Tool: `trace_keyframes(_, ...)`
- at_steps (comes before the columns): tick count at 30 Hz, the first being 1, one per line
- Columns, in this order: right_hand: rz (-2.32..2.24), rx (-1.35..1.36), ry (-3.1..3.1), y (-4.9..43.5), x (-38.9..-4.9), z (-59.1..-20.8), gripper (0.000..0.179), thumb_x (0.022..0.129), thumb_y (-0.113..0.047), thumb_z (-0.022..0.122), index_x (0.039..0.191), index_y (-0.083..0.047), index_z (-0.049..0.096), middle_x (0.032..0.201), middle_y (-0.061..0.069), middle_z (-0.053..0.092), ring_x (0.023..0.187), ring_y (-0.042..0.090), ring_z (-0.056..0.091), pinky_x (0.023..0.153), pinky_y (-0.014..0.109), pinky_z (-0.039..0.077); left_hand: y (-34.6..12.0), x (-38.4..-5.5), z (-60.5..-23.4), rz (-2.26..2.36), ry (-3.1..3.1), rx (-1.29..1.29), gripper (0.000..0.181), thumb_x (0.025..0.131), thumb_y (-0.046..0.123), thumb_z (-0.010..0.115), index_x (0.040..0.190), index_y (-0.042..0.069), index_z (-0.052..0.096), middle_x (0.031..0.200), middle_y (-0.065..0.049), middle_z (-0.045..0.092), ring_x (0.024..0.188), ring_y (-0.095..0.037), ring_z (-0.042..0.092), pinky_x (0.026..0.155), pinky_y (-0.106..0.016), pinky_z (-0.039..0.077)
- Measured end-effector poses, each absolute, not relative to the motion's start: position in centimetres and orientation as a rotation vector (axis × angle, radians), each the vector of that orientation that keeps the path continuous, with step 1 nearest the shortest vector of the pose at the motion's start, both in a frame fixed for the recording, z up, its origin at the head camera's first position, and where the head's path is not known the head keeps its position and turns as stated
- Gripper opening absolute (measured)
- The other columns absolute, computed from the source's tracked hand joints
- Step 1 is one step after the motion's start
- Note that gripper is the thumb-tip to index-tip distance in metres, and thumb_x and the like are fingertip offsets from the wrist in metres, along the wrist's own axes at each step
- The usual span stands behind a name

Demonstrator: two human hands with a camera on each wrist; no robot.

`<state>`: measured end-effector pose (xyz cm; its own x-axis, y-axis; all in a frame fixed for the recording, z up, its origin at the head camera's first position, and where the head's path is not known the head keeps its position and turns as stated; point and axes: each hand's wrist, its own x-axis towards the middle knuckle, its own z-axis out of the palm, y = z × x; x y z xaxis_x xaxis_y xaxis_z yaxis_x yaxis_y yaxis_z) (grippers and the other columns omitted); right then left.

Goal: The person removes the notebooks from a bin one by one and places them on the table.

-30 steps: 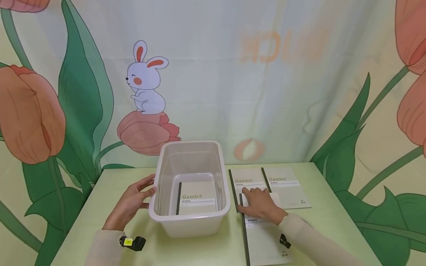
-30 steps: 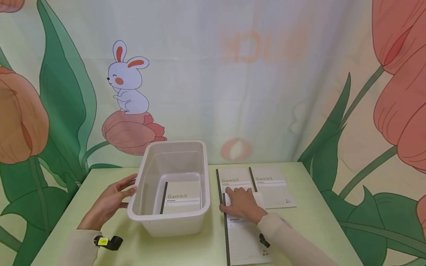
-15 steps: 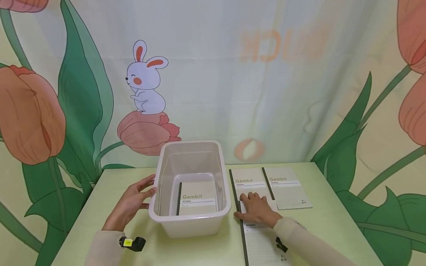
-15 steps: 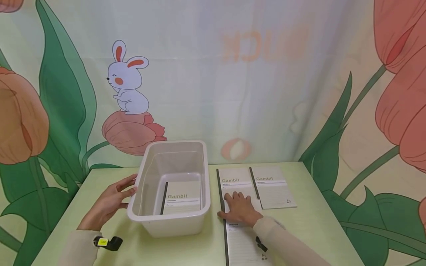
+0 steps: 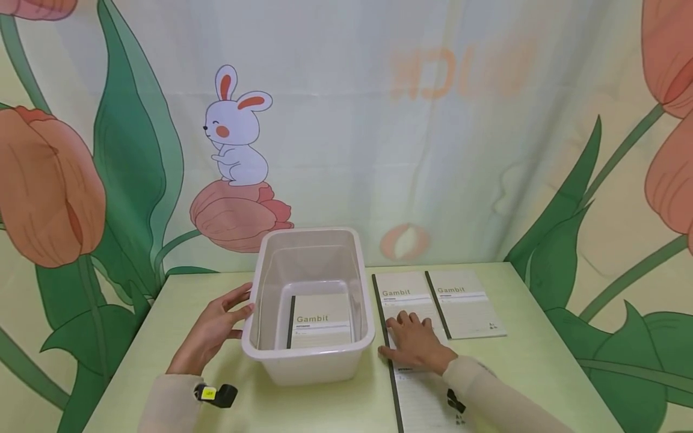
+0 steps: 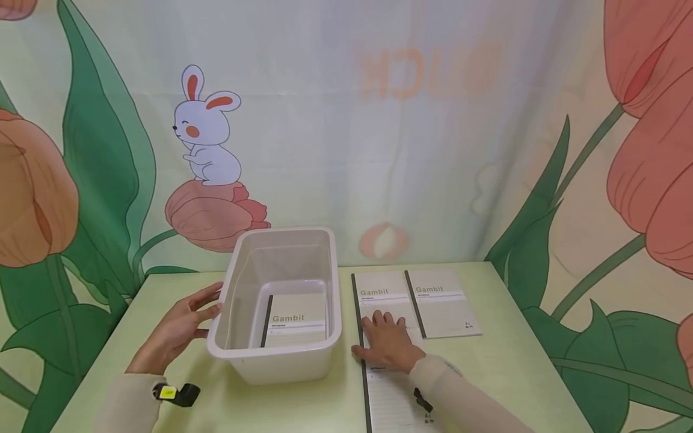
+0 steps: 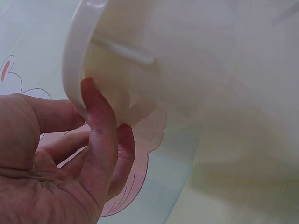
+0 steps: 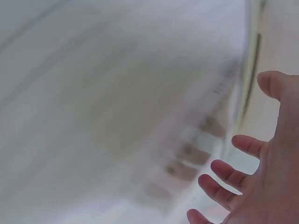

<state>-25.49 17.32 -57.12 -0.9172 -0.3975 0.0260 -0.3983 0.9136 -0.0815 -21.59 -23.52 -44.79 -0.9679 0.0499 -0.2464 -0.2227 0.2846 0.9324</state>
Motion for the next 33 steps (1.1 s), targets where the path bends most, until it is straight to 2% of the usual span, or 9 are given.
trace_keyframes(3,0.175,0.627,-3.046,17.5,-25.7,-55.7,0.061,0.088,-0.065,0.057,0.133,-0.023,0.054,0.126,0.006,0.053,0.116,0.030,0.051,0.087,0.058,0.043,-23.5,-21.6,-44.9,1.743,2.326,-0.162,0.063,0.101,0.024,0.055,0.156,0.021,0.027,0.160,-0.017,0.029,0.134,-0.038,0.044,0.084,-0.038,0.058)
trace_keyframes(7,0.215,0.618,-2.991,17.9,-26.2,-52.9,0.059,0.089,-0.060,0.058,0.136,-0.024,0.052,0.133,0.006,0.052,0.123,0.031,0.050,0.092,0.060,0.041,-23.6,-21.6,-44.9,1.737,2.329,-0.163,0.063,0.100,0.025,0.055,0.156,0.022,0.027,0.160,-0.017,0.029,0.134,-0.039,0.044,0.083,-0.037,0.057)
trace_keyframes(12,0.233,0.620,-2.929,18.1,-26.5,-48.8,0.057,0.091,-0.053,0.060,0.139,-0.024,0.049,0.136,0.007,0.051,0.123,0.032,0.051,0.092,0.058,0.042,-23.6,-21.5,-44.9,1.741,2.332,-0.154,0.063,0.100,0.024,0.056,0.156,0.021,0.027,0.160,-0.017,0.029,0.133,-0.039,0.044,0.082,-0.036,0.058)
trace_keyframes(20,0.262,0.638,-2.828,17.1,-27.2,-42.8,0.058,0.092,-0.052,0.060,0.141,-0.023,0.048,0.140,0.008,0.048,0.126,0.035,0.049,0.092,0.058,0.042,-23.5,-21.6,-44.9,1.747,2.333,-0.153,0.063,0.101,0.023,0.055,0.157,0.021,0.027,0.160,-0.017,0.029,0.133,-0.040,0.045,0.082,-0.037,0.058)
trace_keyframes(33,0.282,0.805,-2.750,11.3,-27.5,-36.7,0.058,0.094,-0.051,0.056,0.143,-0.023,0.045,0.142,0.007,0.046,0.130,0.032,0.047,0.099,0.054,0.040,-23.6,-21.7,-45.1,1.760,2.325,-0.157,0.062,0.100,0.024,0.056,0.156,0.022,0.028,0.160,-0.016,0.030,0.132,-0.038,0.046,0.081,-0.036,0.058)
